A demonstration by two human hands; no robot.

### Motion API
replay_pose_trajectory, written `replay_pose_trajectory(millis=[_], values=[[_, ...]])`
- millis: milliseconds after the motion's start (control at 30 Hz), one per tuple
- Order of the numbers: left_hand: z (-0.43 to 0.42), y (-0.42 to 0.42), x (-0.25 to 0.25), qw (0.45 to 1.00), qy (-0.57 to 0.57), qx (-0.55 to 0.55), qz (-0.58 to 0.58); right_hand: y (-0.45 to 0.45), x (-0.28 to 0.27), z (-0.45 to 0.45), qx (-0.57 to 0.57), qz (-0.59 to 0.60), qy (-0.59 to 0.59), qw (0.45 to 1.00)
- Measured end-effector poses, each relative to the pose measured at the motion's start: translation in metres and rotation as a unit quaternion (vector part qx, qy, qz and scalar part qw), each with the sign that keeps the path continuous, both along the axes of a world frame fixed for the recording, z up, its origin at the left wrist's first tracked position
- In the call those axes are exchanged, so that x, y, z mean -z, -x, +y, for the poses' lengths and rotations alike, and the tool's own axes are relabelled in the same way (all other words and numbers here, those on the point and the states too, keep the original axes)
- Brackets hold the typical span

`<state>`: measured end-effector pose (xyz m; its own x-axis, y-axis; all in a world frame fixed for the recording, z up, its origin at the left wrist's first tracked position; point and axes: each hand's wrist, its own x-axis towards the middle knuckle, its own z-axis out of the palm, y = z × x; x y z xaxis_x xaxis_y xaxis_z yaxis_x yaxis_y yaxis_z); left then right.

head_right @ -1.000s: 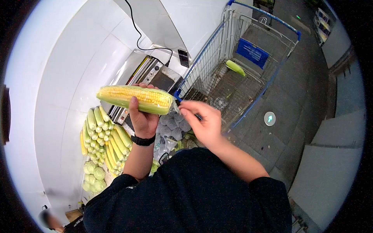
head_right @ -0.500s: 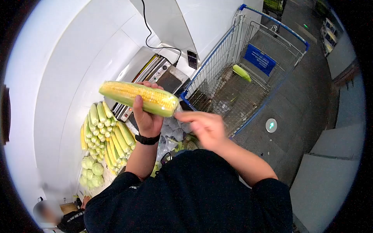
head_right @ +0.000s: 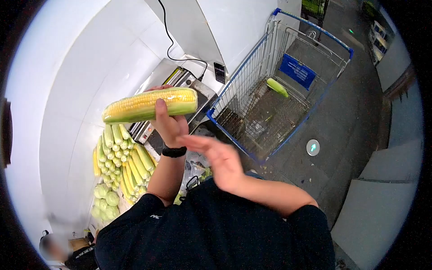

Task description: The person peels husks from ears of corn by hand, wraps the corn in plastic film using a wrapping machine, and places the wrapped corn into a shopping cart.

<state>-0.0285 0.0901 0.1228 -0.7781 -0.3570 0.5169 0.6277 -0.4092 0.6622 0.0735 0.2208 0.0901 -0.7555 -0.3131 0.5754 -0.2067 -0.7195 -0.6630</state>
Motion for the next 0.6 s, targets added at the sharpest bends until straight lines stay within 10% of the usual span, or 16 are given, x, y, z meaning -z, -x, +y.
replay_pose_trajectory(millis=[133, 333, 433, 533, 600], values=[[0.012, -0.015, 0.002, 0.995, -0.068, 0.063, -0.025, 0.023, -0.016, -0.008, 0.224, -0.199, 0.079, 0.951], [0.018, -0.012, 0.014, 0.997, 0.049, -0.042, 0.048, -0.003, -0.024, -0.017, 0.074, -0.27, 0.04, 0.959], [0.004, -0.014, 0.008, 1.0, 0.016, -0.016, 0.002, -0.014, -0.005, 0.04, -0.125, -0.089, -0.071, 0.986], [-0.006, -0.038, 0.002, 0.995, -0.004, 0.093, -0.034, 0.017, 0.002, 0.032, 0.263, -0.029, -0.133, 0.955], [-0.006, -0.06, 0.004, 0.992, -0.006, 0.113, -0.064, 0.028, -0.015, 0.017, 0.208, -0.029, -0.224, 0.952]])
